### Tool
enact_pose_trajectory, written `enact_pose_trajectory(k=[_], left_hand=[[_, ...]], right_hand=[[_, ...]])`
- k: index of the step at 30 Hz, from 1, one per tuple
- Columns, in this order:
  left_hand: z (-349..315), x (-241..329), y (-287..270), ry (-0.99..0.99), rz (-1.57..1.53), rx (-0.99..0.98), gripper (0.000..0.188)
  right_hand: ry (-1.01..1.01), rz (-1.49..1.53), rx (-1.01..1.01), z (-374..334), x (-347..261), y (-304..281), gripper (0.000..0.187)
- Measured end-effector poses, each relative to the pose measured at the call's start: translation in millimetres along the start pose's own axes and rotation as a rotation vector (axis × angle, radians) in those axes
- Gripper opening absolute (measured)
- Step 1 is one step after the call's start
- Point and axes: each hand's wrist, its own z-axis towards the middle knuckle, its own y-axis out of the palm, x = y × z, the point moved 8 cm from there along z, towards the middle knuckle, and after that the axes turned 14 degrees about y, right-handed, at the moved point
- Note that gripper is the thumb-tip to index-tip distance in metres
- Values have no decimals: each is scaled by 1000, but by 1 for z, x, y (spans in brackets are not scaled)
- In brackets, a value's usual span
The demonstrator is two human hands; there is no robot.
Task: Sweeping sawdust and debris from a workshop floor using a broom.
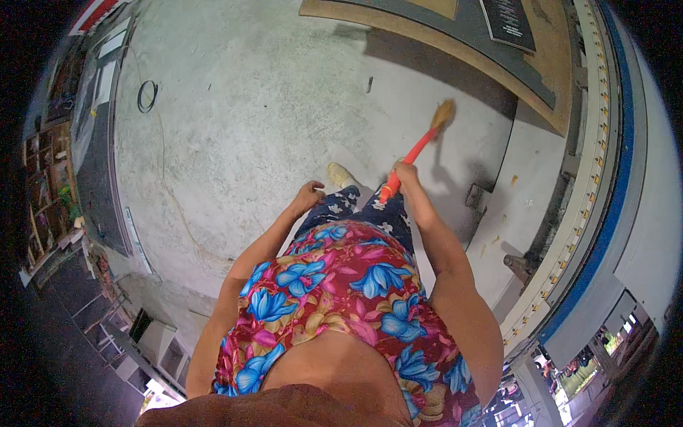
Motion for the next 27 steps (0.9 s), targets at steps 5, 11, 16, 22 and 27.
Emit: enact_pose_trajectory(k=[5, 11, 16, 22, 27], left_hand=[[-12, -2, -3, -52, -6, 17, 35], [-9, -7, 1, -39, -26, 23, 35], [-5, -3, 2, -35, -64, 45, 36], [-1, -13, 6, -44, -49, 22, 37], [-4, -24, 1, -81, -2, 3, 40]], right_hand=[[127, -253, -246, -24, 25, 105, 11], [59, 21, -699, -60, -12, 152, 8], [-82, -30, -534, -110, -19, 74, 10], [-28, 110, -346, -118, 22, -23, 10], [414, 424, -320, -59, 78, -32, 7]])
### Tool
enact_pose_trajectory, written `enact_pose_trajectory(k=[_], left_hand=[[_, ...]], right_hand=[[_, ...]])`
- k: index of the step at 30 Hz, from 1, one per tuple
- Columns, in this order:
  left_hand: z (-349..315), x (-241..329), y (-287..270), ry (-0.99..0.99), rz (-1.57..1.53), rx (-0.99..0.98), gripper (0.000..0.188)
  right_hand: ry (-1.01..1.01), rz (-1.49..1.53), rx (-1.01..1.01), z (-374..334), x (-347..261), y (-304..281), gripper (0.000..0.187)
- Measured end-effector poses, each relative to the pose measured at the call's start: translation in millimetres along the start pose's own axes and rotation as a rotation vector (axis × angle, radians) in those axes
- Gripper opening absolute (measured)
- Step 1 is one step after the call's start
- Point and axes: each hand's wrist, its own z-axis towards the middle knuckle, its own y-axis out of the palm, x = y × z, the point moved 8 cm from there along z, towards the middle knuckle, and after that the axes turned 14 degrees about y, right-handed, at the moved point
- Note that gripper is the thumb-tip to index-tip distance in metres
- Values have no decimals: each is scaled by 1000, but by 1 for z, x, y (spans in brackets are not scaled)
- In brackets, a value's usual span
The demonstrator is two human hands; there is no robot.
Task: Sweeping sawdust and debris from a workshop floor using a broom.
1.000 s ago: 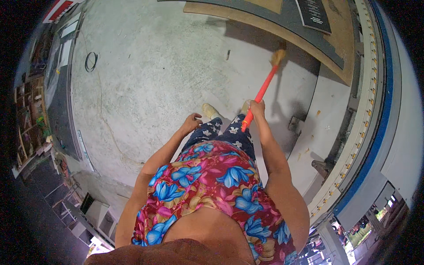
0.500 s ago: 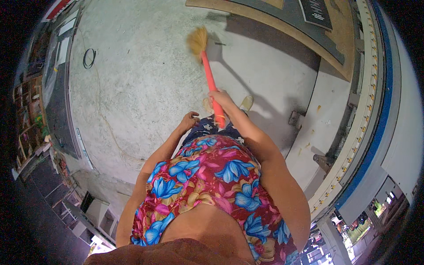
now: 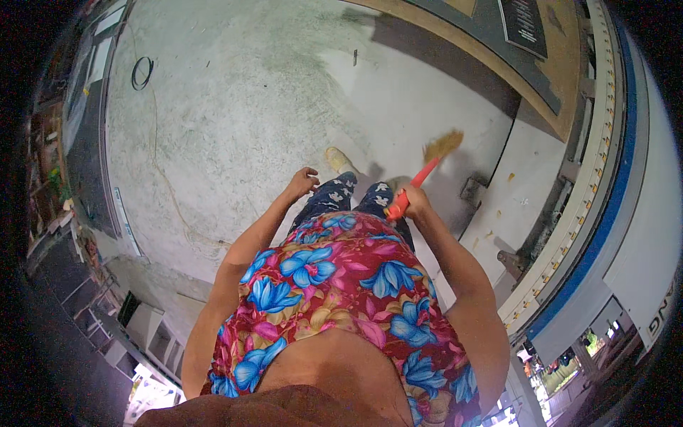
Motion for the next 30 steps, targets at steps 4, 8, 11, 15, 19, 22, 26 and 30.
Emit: enact_pose_trajectory(k=[4, 8, 11, 15, 19, 22, 26, 30], left_hand=[[-11, 6, 2, -17, -24, -5, 40], [-17, 8, -2, 17, -66, 90, 37], [-18, 4, -8, 9, -70, 122, 36], [-19, 7, -15, -7, -63, 146, 36], [-21, 11, -19, -24, -149, 175, 37], [-19, 3, -28, -24, -125, 190, 38], [-17, -10, -35, -40, -122, 193, 39], [-18, -15, -39, -82, -145, 188, 41]], right_hand=[[-1054, -1242, -348, -30, -4, 87, 10], [12, -511, -400, 52, 37, 170, 15], [-13, -704, -463, 25, 33, 249, 14], [168, -447, -588, 49, 11, 278, 11], [-101, -668, -534, 20, -25, 256, 12], [-327, -807, -379, -23, -49, 225, 17], [-479, -798, -142, -72, -67, 157, 24], [-558, -694, 76, -65, -72, 96, 19]])
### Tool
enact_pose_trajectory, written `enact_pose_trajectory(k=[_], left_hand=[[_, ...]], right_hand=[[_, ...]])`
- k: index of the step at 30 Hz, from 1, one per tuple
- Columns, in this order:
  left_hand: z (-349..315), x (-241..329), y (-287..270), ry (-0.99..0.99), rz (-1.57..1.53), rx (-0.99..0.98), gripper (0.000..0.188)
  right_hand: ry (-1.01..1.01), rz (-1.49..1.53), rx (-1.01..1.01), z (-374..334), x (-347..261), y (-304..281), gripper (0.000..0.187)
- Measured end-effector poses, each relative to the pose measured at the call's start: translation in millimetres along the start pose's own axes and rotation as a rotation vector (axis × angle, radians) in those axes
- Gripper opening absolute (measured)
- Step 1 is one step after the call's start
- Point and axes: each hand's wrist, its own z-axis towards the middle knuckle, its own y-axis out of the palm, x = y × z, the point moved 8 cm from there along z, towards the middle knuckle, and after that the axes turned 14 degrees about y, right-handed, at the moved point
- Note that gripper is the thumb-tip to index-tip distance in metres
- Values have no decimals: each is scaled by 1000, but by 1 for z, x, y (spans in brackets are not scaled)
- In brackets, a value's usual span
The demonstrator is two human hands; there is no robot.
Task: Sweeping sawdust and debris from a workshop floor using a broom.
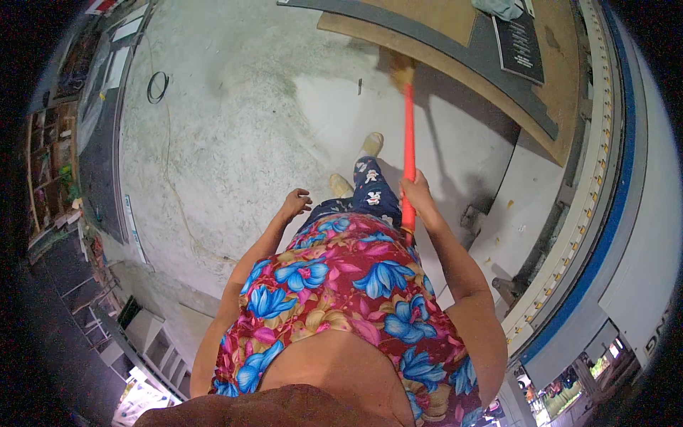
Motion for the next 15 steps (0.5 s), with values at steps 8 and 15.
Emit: enact_pose_trajectory(k=[8, 15], left_hand=[[-7, -7, -8, -103, -16, 6, 39], [8, 26, -48, 67, 98, 101, 40]], right_hand=[[285, 371, 17, 77, -3, 65, 16], [165, 332, -564, 142, -36, 145, 11]])
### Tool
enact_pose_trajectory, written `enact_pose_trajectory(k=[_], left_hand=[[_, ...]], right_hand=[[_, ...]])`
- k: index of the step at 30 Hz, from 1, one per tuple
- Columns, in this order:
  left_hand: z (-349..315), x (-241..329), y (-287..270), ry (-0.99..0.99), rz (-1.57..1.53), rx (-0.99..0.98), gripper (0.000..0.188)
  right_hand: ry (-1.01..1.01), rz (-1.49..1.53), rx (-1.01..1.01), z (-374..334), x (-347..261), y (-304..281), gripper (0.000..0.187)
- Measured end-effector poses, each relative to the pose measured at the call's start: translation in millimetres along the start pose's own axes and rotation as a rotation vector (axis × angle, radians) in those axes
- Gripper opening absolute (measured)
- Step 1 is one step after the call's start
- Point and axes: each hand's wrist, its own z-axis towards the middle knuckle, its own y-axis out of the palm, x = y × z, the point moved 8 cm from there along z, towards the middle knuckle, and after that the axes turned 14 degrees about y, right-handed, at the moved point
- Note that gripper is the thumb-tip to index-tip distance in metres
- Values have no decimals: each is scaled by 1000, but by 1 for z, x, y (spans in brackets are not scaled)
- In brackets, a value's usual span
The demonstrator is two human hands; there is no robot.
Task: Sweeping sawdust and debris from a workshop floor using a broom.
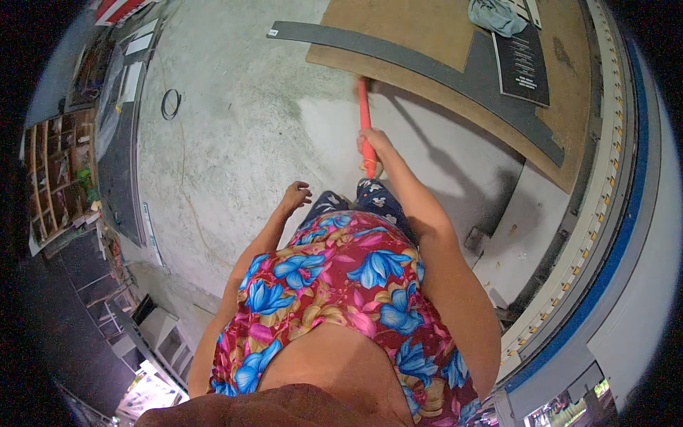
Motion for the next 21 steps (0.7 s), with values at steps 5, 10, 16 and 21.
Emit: enact_pose_trajectory(k=[5, 10, 16, 21], left_hand=[[19, -8, -17, -4, 44, 9, 40], [30, 21, -13, 24, 12, 31, 36], [44, -3, -16, -8, -54, 39, 33], [43, -25, -4, -39, -146, 151, 30]], right_hand=[[-99, -137, 25, -52, -19, 7, 15], [-169, -345, 297, -118, 5, -30, 20], [-201, -296, 428, -161, 40, -71, 24], [-103, -339, 520, -170, 39, -116, 20]])
